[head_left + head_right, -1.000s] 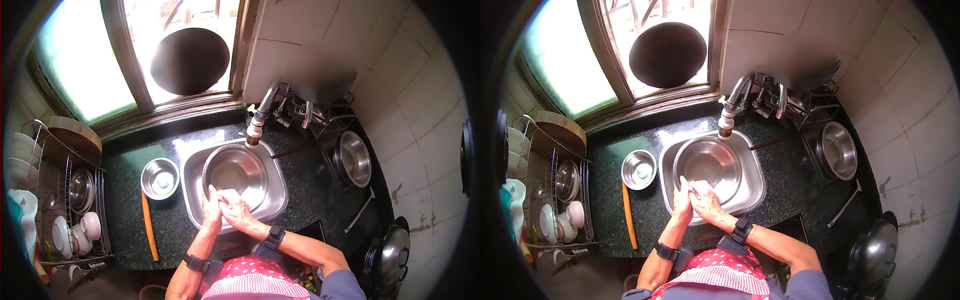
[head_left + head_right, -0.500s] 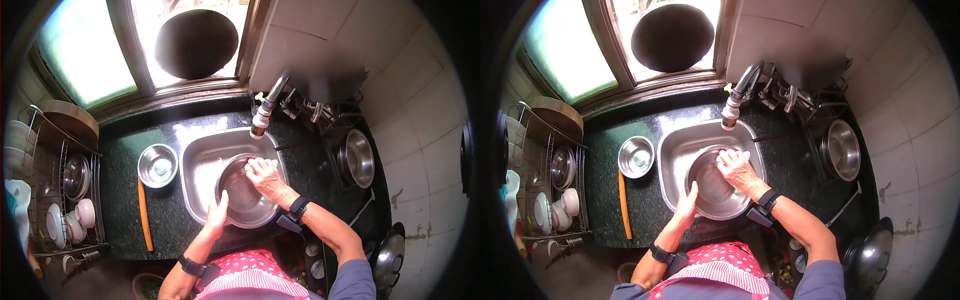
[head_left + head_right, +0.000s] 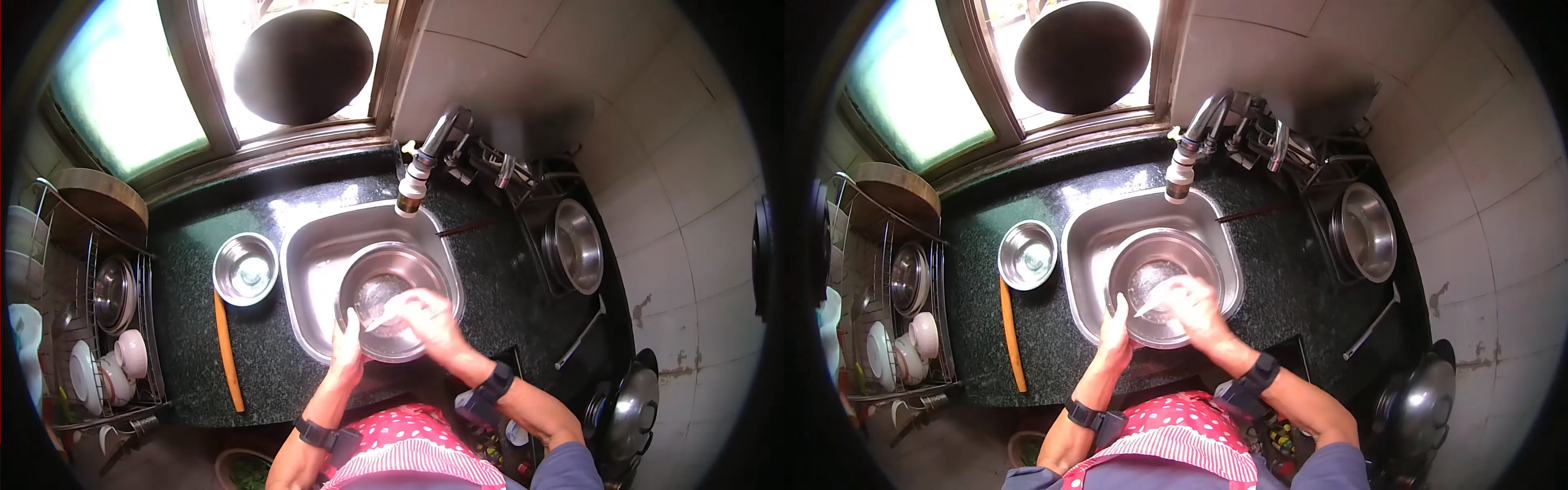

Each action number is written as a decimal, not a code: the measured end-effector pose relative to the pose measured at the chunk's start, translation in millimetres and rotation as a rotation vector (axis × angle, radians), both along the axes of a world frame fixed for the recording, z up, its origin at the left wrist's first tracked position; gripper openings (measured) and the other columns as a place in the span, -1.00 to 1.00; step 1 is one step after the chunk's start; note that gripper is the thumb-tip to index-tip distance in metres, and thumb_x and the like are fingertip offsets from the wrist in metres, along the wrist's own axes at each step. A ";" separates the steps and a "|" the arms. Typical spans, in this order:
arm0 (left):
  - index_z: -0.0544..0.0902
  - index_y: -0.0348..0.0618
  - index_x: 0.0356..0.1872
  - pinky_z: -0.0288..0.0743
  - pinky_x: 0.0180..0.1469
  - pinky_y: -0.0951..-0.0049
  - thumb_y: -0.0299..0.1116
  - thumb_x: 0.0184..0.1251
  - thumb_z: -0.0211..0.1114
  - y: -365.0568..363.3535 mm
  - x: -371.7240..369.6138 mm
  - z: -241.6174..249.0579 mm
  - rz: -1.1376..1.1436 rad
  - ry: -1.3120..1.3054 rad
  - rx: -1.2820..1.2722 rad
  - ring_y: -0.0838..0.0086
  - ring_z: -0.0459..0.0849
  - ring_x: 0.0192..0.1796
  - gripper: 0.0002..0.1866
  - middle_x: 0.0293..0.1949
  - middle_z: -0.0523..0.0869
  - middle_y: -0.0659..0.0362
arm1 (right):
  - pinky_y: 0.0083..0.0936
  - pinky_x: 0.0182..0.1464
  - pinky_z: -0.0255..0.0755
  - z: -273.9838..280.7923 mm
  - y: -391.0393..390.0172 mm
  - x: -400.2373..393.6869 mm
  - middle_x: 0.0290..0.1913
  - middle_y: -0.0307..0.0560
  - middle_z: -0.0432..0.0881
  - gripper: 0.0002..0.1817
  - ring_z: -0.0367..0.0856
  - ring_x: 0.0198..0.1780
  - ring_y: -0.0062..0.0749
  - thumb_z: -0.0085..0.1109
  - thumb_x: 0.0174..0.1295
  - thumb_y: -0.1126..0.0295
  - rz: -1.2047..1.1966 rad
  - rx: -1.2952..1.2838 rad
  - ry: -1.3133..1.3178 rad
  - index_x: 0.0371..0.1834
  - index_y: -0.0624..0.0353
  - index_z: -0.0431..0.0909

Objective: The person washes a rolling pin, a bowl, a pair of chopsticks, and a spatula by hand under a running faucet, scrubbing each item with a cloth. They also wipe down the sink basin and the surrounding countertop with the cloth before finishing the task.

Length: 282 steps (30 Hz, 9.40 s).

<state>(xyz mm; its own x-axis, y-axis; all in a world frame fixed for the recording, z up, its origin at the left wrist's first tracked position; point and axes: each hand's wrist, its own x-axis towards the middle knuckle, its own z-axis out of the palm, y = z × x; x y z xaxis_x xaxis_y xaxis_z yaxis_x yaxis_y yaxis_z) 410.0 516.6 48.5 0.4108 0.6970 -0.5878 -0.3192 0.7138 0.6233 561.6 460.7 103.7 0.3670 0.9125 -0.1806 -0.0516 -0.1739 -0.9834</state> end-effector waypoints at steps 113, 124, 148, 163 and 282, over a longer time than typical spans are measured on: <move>0.52 -0.07 -0.32 0.22 -0.73 0.66 -0.05 0.38 0.04 -34.5 -13.9 -47.6 -0.159 -0.536 -0.562 0.53 0.48 -0.63 -0.70 -0.51 0.56 0.21 | -0.19 0.04 0.46 40.2 81.6 16.4 -0.12 0.12 0.53 -0.76 0.55 -0.03 -0.06 0.13 0.10 0.44 0.170 0.468 -0.692 -0.15 0.23 0.53; 0.48 -0.04 0.03 0.33 -0.56 0.60 -0.10 0.43 0.05 -19.2 -0.7 -3.1 -0.095 -0.468 -0.216 0.49 0.48 -0.49 -0.68 -0.30 0.56 0.13 | -0.24 0.19 0.30 1.7 13.2 -51.3 -0.02 0.15 0.44 -0.74 0.37 0.11 -0.06 0.06 0.29 0.47 -0.216 0.351 -0.431 0.03 0.27 0.46; 0.34 -0.17 0.30 0.43 0.23 -0.01 0.10 0.48 -0.11 19.4 -24.8 37.0 -0.068 -0.526 -0.227 0.13 0.50 0.23 -0.40 0.22 0.50 -0.02 | -0.61 -0.14 0.61 -40.2 67.0 73.3 -0.21 -0.24 0.60 -0.81 0.60 -0.17 -0.61 0.21 0.26 0.42 0.026 0.192 0.264 -0.12 0.24 0.54; 0.59 -0.35 -0.08 0.53 -0.22 0.57 -0.47 0.32 0.25 18.5 15.1 55.3 0.001 0.066 0.758 0.62 0.60 -0.30 -0.79 -0.31 0.67 0.22 | 0.10 0.21 0.29 33.9 54.1 -13.3 -0.10 0.09 0.58 -0.74 0.53 0.05 0.06 0.18 0.03 0.45 0.142 0.686 -0.945 -0.16 0.18 0.60; 0.35 -0.46 0.16 0.64 0.01 0.03 -0.79 0.01 0.07 19.4 -59.9 14.1 0.009 -0.276 -0.316 0.05 0.64 0.01 -0.45 0.04 0.55 -0.16 | -0.66 -0.24 0.45 47.0 101.2 32.8 -0.25 -0.22 0.58 -0.67 0.55 -0.24 -0.65 0.29 0.16 0.39 0.230 -0.062 -0.140 -0.03 0.17 0.47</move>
<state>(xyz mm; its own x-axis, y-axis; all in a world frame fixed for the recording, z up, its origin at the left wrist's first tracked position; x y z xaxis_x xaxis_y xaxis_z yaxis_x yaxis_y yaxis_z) 350.1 536.0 62.6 0.5773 0.5044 -0.6421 -0.4507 0.8526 0.2646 594.4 561.9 150.8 0.1764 0.9636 -0.2008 0.1318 -0.2253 -0.9653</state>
